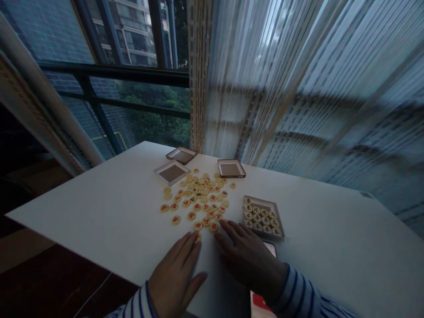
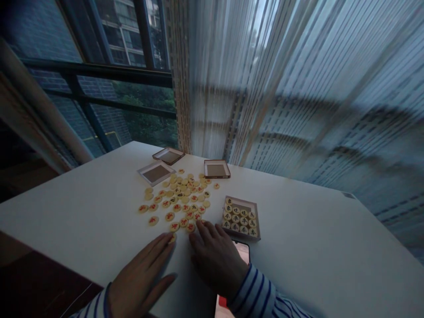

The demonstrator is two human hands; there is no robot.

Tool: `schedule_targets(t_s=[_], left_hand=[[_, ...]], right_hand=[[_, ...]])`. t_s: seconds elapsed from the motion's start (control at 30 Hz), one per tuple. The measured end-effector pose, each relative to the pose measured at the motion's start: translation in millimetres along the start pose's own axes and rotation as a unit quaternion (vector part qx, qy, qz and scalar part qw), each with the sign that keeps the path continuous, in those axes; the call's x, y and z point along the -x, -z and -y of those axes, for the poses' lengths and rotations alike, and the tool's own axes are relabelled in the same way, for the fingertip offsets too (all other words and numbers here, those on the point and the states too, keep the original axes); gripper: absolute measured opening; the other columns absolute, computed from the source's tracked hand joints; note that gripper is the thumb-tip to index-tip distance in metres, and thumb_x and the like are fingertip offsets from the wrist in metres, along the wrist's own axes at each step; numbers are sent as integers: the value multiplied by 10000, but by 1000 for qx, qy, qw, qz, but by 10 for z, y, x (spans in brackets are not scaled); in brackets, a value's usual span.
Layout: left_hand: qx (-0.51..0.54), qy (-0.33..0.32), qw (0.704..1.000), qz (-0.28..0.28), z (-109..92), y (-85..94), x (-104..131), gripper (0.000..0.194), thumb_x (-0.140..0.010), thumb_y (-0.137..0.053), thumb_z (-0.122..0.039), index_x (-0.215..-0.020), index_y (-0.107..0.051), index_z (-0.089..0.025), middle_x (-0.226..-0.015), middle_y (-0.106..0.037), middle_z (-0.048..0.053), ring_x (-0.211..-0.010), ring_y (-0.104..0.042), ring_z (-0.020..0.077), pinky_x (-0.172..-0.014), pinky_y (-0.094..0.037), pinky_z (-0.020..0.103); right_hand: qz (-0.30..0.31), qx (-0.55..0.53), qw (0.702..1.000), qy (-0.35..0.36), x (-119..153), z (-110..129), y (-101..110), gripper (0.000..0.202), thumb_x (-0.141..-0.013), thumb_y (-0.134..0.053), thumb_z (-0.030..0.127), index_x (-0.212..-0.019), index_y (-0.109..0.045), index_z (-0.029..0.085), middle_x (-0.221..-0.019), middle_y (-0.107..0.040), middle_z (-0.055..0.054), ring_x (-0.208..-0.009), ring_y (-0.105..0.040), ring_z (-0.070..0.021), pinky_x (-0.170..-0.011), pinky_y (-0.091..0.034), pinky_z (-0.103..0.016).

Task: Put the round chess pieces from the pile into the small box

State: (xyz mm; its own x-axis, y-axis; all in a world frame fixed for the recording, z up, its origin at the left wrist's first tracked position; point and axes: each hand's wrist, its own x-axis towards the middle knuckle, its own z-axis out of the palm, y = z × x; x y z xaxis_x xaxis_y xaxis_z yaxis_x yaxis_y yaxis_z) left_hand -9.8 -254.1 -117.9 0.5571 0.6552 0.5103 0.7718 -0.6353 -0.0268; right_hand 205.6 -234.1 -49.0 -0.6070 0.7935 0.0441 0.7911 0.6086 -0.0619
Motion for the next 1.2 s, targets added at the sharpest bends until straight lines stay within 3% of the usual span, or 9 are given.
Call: schedule_targets(t_s=[0.37,0.67,0.83,1.0,1.2], left_hand=[[-42,4,999,-8,33,94,-101,488,-842,-457,-412,-1187,-524,-74,-1197,-585,227,-1073,-585,310,-799,-561,391],[-10,38,999,7,64,-68,-73,513,-860,-413,-431,-1259,-459,-113,-1283,-522,202,-1148,-528,300,-871,-522,406],[-2,44,999,2,125,-13,-72,519,-860,-420,-438,-1288,-431,-145,-1312,-496,188,-1181,-499,294,-897,-506,412],[-60,108,992,-33,308,73,-150,561,-849,-409,-484,-1197,-498,-54,-1209,-546,270,-1106,-548,356,-854,-519,472],[-38,136,990,-21,367,-19,-176,523,-872,-358,-454,-1191,-503,-66,-1193,-567,250,-1064,-590,308,-834,-539,410]], right_hand=[[12,50,998,-24,-137,41,-18,430,-858,-424,210,-1280,-452,136,-1380,-393,-199,-1198,-447,-339,-915,-449,-478],[42,17,999,-29,-218,36,29,457,-840,-440,211,-1277,-454,77,-1382,-379,-221,-1235,-410,-332,-968,-417,-440],[37,-6,999,-35,-178,7,36,505,-820,-493,248,-1307,-422,138,-1404,-348,-210,-1262,-371,-340,-967,-401,-482],[26,-19,996,-84,-195,-49,97,544,-818,-513,259,-1328,-387,118,-1408,-326,-237,-1282,-342,-343,-972,-385,-503],[66,-5,994,-89,-344,-113,101,527,-830,-453,169,-1344,-357,101,-1405,-320,-248,-1261,-390,-314,-927,-449,-411]])
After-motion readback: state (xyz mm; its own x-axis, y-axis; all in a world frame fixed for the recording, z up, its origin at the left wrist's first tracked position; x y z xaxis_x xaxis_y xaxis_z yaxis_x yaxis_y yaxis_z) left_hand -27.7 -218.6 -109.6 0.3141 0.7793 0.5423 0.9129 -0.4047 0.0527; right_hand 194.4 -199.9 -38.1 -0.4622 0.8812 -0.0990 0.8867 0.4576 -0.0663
